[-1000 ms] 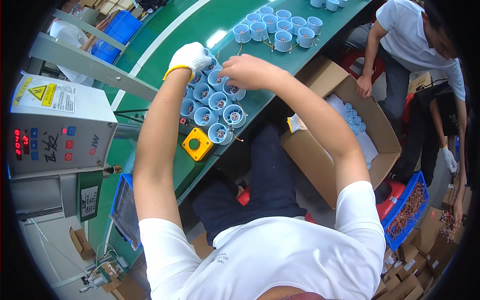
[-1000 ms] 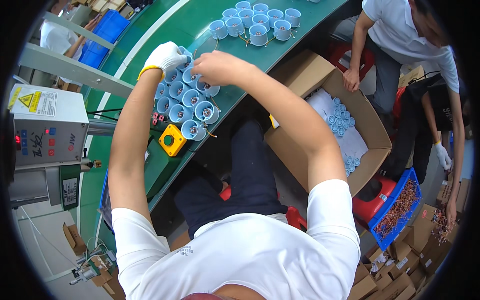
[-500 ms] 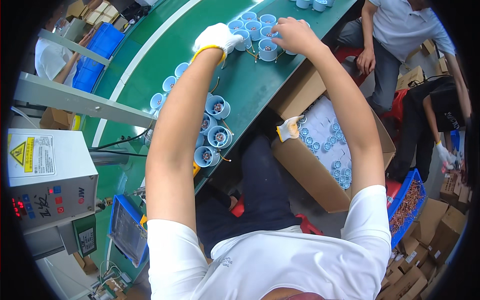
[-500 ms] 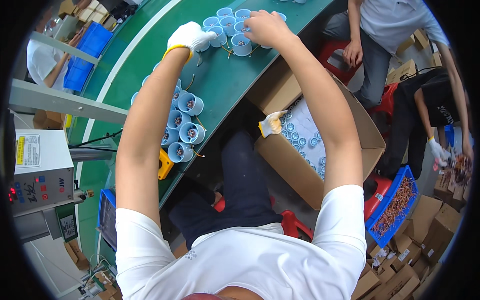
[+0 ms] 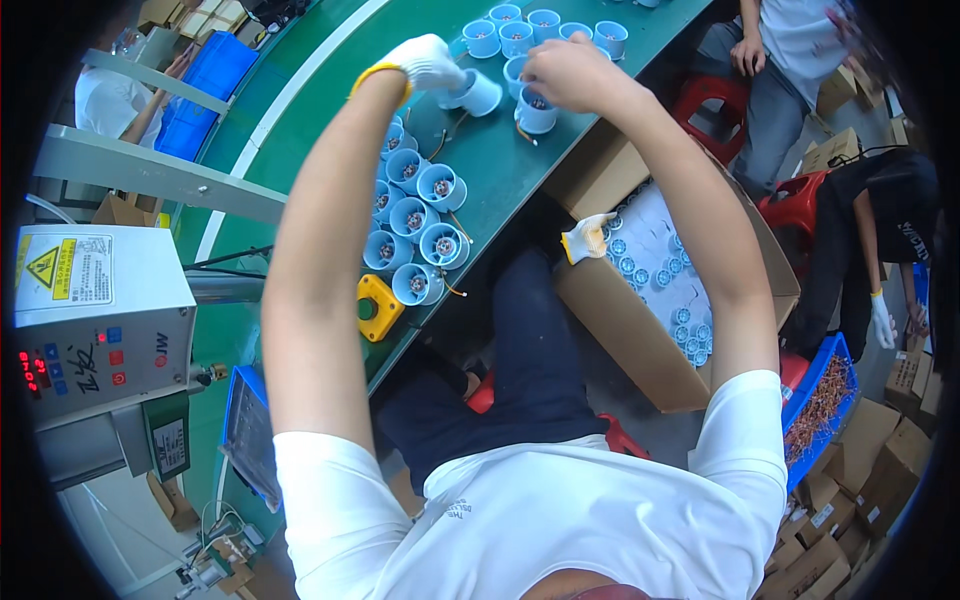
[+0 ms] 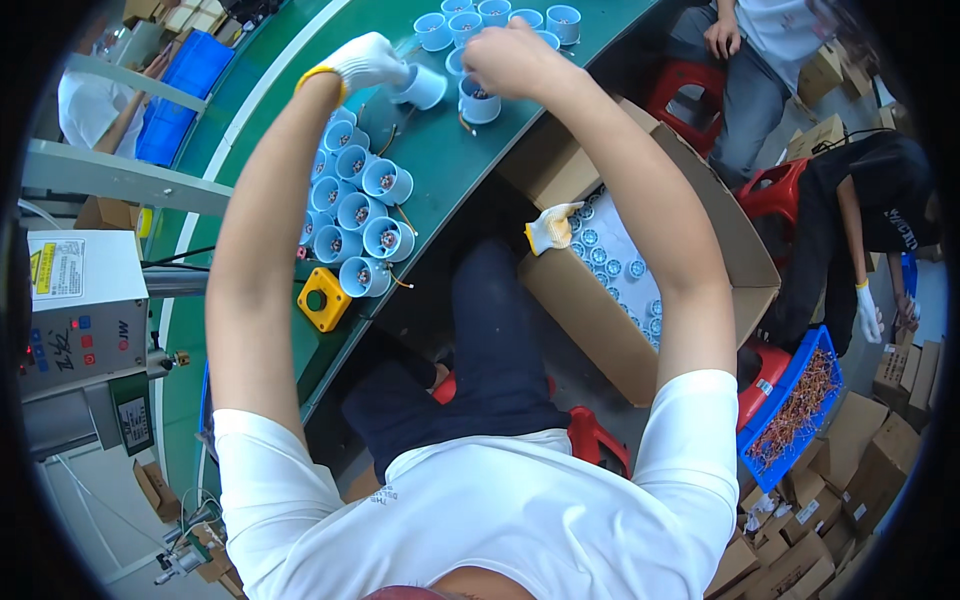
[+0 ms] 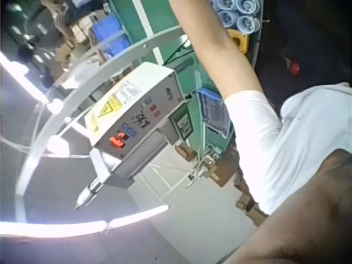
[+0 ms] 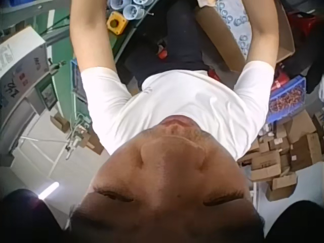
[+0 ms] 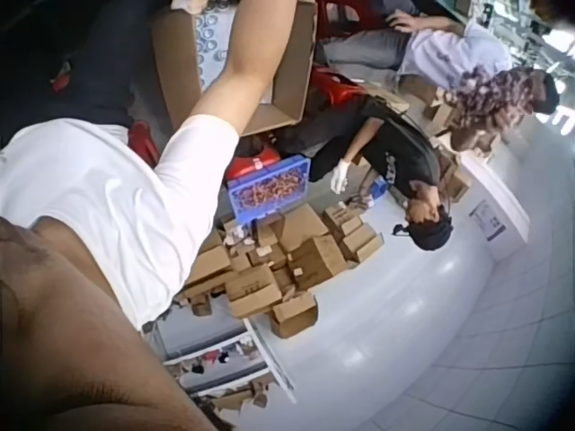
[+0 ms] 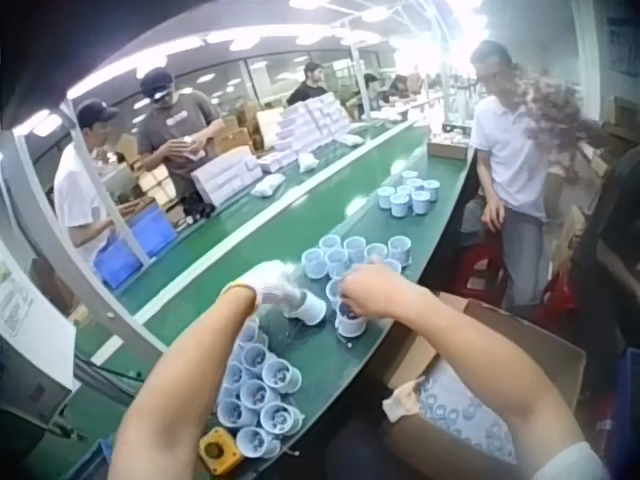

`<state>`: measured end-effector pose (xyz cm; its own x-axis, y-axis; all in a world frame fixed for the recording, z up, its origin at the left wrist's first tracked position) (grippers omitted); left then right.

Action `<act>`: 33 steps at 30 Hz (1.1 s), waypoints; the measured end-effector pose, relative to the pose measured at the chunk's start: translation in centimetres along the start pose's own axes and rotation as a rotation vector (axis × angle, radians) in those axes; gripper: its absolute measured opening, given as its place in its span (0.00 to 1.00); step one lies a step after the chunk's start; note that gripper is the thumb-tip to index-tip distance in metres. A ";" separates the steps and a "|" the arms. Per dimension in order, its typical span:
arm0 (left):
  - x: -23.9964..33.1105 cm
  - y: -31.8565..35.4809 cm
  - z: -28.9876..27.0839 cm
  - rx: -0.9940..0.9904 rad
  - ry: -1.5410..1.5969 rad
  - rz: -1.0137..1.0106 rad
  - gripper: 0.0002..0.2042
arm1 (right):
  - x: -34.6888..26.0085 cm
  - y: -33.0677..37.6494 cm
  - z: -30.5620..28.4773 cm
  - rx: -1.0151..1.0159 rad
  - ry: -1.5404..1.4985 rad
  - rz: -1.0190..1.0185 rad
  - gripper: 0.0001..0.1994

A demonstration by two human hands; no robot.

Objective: The person assembles small fan units by threading wires and inserting motor components into cylindrical plastic housings, then places the assembled units onto the workbench and into a box.

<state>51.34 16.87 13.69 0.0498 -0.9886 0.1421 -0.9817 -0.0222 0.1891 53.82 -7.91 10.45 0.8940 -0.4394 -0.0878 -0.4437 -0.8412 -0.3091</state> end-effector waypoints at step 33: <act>-1.1 3.3 -1.5 -0.090 -0.502 0.003 0.14 | -8.0 -2.0 2.7 -0.049 -0.130 -0.262 0.09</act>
<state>48.35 18.12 15.62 -0.0690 -0.9388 -0.3375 -0.9608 -0.0285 0.2758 47.76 -1.86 9.23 0.9776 -0.1635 -0.1323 -0.1960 -0.9363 -0.2915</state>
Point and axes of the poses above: each hand's wrist, its own y-axis away from the middle knuckle, its own z-axis out of the palm, x = y × z, the point moved 2 cm from there along -y, towards the middle knuckle, and after that the axes turned 2 degrees about -y, right-handed, at the moved point
